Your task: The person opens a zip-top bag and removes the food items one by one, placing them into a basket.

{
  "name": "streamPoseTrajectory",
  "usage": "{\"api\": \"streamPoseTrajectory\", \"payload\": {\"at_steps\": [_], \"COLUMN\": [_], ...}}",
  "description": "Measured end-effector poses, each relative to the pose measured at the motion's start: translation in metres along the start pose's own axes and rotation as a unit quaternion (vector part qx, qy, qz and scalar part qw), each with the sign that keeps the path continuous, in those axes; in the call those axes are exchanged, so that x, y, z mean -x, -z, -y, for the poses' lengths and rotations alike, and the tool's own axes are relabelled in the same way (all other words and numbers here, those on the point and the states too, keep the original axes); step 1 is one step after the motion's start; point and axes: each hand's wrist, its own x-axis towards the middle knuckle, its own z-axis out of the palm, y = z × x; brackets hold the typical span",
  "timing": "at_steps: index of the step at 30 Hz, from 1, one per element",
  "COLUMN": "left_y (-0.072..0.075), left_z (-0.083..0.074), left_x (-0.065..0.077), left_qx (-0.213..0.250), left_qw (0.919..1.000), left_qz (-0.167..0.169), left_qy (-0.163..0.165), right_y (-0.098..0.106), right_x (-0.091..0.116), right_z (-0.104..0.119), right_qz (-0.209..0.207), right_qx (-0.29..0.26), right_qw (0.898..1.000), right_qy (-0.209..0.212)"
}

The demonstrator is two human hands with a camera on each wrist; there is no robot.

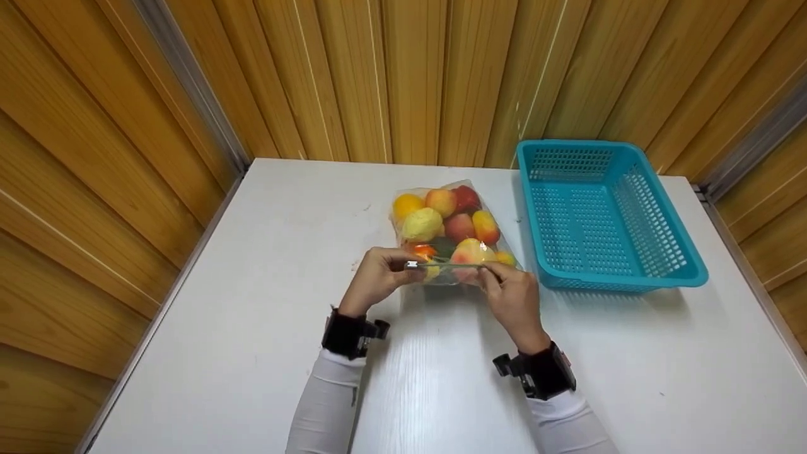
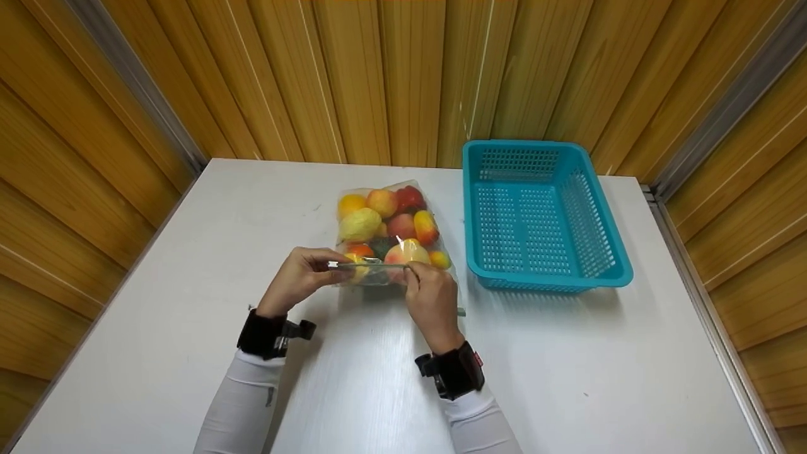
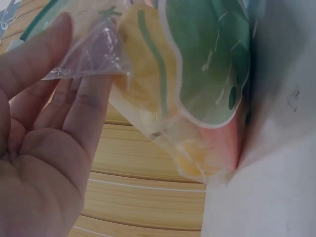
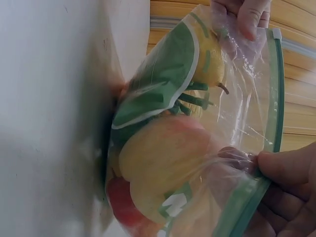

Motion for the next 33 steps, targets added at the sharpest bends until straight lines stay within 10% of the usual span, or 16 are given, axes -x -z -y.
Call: {"api": "streamPoseTrajectory", "payload": {"at_steps": [12, 23, 33], "left_y": [-0.007, -0.008, -0.007], "left_z": [0.000, -0.002, -0.001], "left_x": [-0.001, -0.002, -0.001], "left_qx": [-0.039, -0.037, -0.085], "left_qw": [0.9976, 0.9984, 0.9946], "left_qz": [-0.035, -0.022, -0.023], "left_qy": [-0.044, -0.036, -0.055], "right_y": [0.012, 0.000, -0.028], "right_x": [-0.003, -0.006, -0.023], "right_z": [0.006, 0.029, 0.049], "right_qz": [0.088, 0.068, 0.103], "right_qx": [0.027, -0.007, -0.044], "right_qw": [0.995, 0.989, 0.974], "right_qy": [-0.037, 0.132, 0.197]}}
